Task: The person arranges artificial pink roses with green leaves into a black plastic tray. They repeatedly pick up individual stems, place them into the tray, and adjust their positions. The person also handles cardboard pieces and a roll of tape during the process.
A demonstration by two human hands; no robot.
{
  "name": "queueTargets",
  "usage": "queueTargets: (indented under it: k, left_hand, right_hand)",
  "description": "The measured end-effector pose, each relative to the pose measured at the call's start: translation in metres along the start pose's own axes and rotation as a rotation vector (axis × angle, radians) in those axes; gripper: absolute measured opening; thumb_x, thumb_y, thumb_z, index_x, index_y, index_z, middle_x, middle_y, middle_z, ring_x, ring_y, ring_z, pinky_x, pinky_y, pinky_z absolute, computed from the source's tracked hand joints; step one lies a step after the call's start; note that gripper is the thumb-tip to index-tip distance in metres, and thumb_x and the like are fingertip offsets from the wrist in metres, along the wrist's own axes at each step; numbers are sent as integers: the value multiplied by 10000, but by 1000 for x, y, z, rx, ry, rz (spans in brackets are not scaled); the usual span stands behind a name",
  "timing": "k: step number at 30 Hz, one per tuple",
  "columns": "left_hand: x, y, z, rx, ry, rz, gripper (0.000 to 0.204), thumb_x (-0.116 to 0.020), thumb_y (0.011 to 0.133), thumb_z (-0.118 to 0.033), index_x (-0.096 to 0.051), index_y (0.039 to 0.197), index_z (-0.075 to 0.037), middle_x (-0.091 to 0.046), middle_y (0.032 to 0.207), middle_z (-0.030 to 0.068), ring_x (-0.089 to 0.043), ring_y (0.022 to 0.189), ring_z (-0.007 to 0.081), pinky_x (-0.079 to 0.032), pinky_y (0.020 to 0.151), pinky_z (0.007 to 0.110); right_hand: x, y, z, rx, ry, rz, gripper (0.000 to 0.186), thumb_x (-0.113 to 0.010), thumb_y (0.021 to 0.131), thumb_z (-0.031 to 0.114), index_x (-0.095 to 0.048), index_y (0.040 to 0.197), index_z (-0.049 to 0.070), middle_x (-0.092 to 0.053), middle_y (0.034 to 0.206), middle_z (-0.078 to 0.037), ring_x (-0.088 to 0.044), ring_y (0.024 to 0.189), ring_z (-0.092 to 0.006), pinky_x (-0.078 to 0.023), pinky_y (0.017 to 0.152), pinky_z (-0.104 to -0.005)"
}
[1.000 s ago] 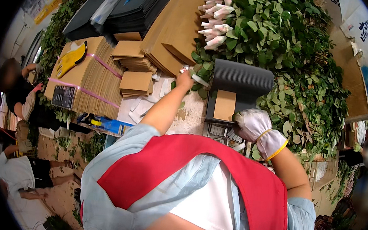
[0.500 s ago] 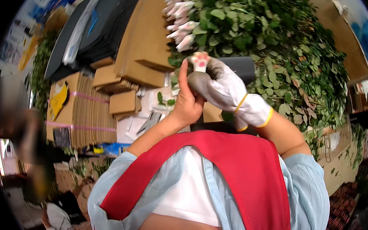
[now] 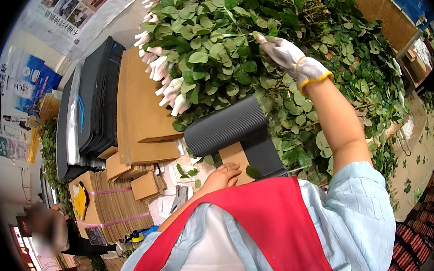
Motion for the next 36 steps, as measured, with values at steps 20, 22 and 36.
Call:
queueTargets:
  k: [20, 22, 36]
  left_hand:
    - [0, -2, 11, 105, -167, -13, 299, -663, 891, -35, -709, 1184, 6, -637, 1368, 184, -561, 1304, 367, -444, 1110, 416]
    - [4, -1, 4, 97, -160, 1, 305, -665, 896, -33, -706, 1195, 7, -637, 1371, 182, -564, 1308, 359, -444, 1111, 411]
    - [239, 171, 85, 434, 932, -271, 1127, -890, 712, -466, -233, 1623, -368, -184, 1701, 71, -128, 1565, 369, -167, 1177, 713]
  right_hand:
    - [8, 108, 32, 128, -311, -65, 533, -684, 909, 287, -593, 1372, 39, -737, 1136, -131, -706, 1008, -208, -539, 892, -310]
    - [6, 118, 35, 80, -355, -142, 414, -704, 877, 237, -655, 1233, 30, -731, 955, -114, -692, 810, -171, -547, 707, -334]
    - [-29, 185, 86, 103, -640, 34, 668, -558, 962, 589, -592, 1357, 51, -678, 1212, -194, -643, 1026, -344, -503, 892, -444]
Point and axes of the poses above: each hand's wrist, its own y-axis towards the middle knuckle, its own x-axis out of the back of the hand, z = x × y, the point moved 10 cm from there along y, towards the middle knuckle
